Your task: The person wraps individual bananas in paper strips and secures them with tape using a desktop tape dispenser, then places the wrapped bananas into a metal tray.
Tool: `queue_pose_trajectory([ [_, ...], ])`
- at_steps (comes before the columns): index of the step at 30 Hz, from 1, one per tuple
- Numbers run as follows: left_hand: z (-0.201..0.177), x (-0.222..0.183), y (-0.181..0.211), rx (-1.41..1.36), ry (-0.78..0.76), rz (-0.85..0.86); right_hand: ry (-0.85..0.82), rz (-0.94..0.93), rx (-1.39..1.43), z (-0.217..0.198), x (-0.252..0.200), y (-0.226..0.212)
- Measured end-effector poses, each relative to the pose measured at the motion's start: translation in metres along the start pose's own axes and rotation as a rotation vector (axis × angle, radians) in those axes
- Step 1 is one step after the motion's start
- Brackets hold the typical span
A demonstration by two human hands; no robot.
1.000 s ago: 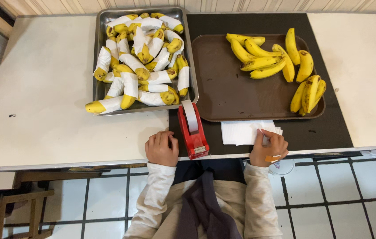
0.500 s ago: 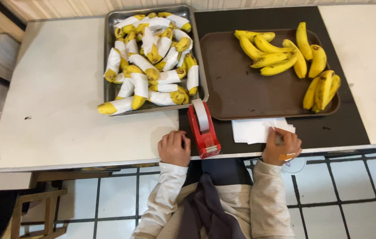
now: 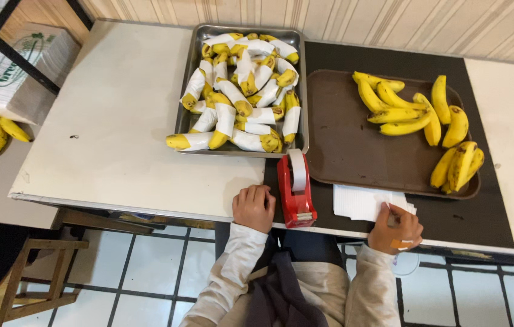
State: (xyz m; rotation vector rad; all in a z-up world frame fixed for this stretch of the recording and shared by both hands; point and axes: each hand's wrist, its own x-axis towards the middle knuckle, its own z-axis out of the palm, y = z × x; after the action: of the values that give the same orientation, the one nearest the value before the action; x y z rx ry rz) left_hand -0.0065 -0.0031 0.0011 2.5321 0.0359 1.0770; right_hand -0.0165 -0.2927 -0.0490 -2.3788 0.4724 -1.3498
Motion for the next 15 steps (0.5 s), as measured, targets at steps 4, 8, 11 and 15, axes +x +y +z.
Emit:
queue_pose_trajectory([
  [4, 0.008, -0.004, -0.004, 0.033, 0.014, -0.003, -0.009, 0.015, 0.003, -0.002, 0.002, -0.008],
  [8, 0.005, -0.004, -0.003, 0.017, 0.002, 0.0, -0.032, 0.068, 0.004, -0.005, 0.002, -0.012],
  [11, 0.001, -0.001, -0.001, 0.002, -0.02, 0.006, -0.032, 0.086, 0.016, -0.005, 0.001, -0.01],
  [15, -0.001, -0.001, 0.0, 0.003, -0.03, 0.0, -0.039, 0.107, 0.01, -0.008, 0.001, -0.014],
])
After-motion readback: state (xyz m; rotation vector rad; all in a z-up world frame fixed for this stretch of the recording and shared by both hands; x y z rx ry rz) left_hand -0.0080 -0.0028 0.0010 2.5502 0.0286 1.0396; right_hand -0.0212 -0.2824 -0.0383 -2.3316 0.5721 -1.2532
